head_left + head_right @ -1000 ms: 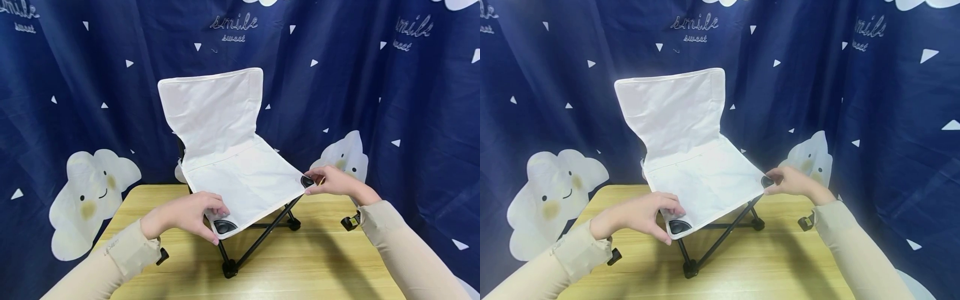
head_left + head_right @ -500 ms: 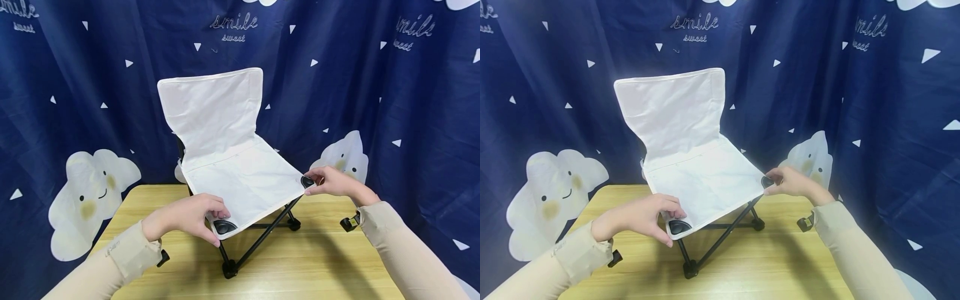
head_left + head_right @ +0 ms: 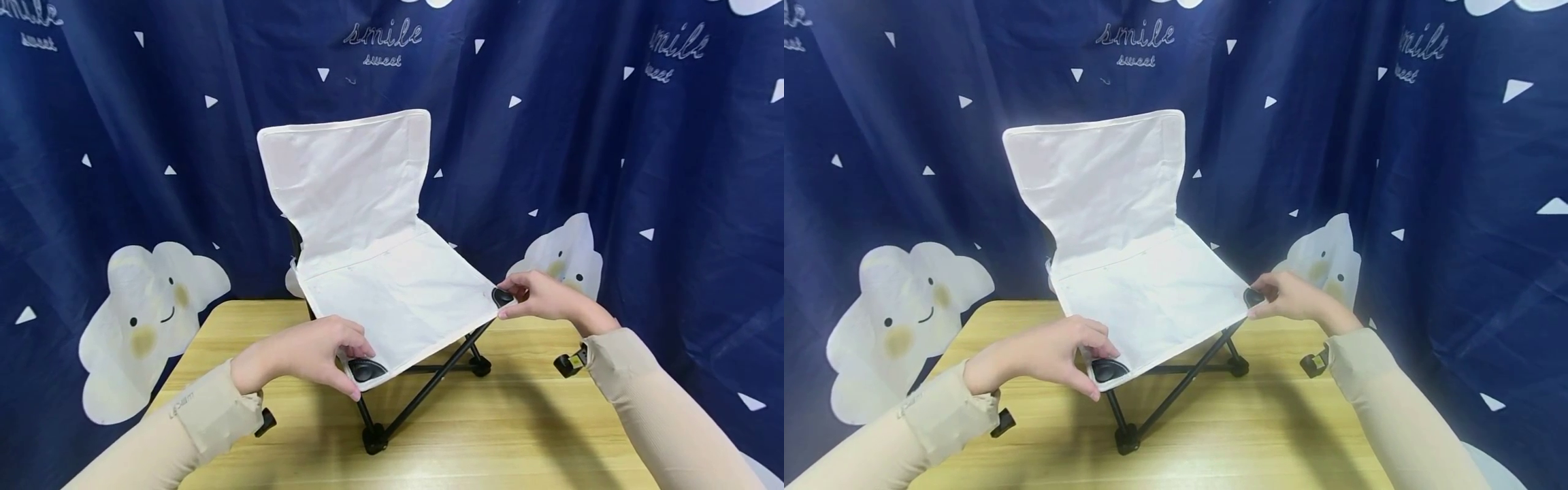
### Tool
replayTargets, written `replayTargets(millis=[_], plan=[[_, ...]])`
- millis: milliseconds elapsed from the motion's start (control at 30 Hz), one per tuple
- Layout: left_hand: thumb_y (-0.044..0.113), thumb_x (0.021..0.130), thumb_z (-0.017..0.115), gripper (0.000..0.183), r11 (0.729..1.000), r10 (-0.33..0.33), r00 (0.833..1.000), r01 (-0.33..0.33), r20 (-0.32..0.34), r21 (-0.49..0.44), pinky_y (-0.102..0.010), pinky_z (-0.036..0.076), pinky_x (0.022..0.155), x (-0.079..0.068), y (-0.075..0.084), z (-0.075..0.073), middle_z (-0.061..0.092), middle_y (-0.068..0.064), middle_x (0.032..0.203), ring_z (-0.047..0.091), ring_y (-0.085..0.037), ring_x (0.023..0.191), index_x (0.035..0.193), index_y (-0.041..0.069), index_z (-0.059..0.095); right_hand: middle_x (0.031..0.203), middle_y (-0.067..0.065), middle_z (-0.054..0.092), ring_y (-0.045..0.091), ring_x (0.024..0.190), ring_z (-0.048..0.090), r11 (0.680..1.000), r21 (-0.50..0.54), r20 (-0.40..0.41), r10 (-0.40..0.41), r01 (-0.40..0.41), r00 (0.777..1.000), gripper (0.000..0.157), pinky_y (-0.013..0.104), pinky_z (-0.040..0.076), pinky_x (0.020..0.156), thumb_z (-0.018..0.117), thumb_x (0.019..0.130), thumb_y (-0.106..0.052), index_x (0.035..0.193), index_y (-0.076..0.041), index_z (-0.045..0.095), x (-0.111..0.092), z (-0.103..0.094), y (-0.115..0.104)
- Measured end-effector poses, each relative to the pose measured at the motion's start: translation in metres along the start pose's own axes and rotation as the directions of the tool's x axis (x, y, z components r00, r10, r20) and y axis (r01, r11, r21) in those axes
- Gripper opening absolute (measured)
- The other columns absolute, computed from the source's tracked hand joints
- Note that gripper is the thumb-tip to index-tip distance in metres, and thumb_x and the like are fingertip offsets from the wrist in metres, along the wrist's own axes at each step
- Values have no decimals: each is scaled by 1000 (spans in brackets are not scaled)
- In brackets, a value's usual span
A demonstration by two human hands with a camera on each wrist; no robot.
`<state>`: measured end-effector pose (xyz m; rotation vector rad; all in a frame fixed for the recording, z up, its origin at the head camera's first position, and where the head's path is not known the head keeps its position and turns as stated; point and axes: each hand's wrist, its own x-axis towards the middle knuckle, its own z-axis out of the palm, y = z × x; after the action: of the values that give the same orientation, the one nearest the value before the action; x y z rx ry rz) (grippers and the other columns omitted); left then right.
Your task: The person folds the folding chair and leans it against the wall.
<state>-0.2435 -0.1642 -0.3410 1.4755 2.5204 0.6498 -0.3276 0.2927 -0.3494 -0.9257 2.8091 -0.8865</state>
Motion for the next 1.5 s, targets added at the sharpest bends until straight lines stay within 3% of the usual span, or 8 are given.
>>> replayTargets(millis=[233,800,1167,1500], plan=[[42,80,97,47,999,1,1000,-1,-4,45,-23,59,85,0,1,-3,71,13,97,65,2,90,115,14,82,83,-2,64,7,73,55,999,16,-8,-43,43,999,43,26,49,68,91,89,-16,121,7,73,0,2,3],[43,81,95,45,991,65,997,-61,-33,118,-23,59,82,4,1,-11,71,13,90,66,2,87,113,13,85,82,-2,66,7,70,54,999,35,-24,-30,31,999,41,23,45,64,90,90,-14,120,8,74,3,2,-2],[38,83,95,42,994,56,998,-53,-25,90,-23,58,78,6,-2,-18,70,12,89,63,2,82,113,10,85,84,0,67,8,70,55,999,42,-33,-27,28,999,41,23,46,65,91,89,-15,119,7,74,7,0,-7],[30,84,95,39,997,68,997,-66,-44,41,-26,62,83,6,-8,-20,71,10,89,70,-5,90,112,6,84,82,-1,65,7,69,55,1000,23,-39,-20,21,999,48,23,47,66,91,89,-17,124,11,71,11,-1,-12]])
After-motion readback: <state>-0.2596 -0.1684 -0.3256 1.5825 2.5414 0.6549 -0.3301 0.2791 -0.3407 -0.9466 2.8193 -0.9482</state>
